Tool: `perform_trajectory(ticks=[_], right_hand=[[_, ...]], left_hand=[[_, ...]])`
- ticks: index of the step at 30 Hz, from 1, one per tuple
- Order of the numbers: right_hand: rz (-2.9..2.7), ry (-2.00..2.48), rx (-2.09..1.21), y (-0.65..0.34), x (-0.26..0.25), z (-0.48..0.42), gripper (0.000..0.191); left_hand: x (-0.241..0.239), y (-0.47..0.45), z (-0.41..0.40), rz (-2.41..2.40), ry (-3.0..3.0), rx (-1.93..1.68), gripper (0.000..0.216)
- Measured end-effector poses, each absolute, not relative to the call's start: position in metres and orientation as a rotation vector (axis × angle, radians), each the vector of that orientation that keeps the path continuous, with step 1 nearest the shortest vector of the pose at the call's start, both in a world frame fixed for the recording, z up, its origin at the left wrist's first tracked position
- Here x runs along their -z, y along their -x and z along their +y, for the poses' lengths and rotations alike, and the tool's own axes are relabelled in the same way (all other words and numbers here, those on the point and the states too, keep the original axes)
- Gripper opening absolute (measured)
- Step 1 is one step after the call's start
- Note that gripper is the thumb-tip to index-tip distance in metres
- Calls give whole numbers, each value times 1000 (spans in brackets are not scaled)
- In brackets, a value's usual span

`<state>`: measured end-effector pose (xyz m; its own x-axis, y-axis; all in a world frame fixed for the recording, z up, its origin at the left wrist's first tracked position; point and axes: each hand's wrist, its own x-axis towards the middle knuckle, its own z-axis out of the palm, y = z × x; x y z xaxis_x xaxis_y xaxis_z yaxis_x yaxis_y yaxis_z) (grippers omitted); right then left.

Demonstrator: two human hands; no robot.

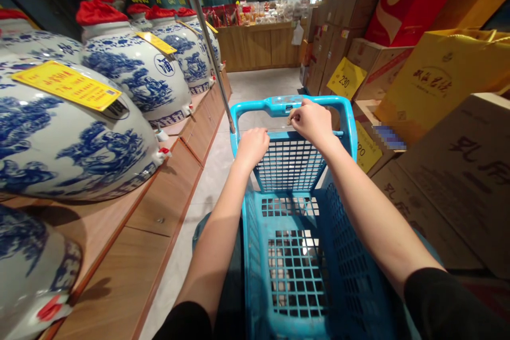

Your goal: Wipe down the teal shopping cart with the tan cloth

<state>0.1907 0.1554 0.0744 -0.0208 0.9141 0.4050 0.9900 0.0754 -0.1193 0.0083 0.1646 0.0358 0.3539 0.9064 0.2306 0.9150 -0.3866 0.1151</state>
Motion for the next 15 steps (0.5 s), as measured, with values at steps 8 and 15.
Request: perform_trajectory(ticks=[8, 15], right_hand=[[-2246, 1543, 287, -167, -52, 162, 38], [-2085, 1806, 240, -183, -70, 157, 35]], left_hand=[[-30, -7, 171, -1684, 2545, 461, 42], [-27, -6, 172, -1688, 2543, 485, 44]])
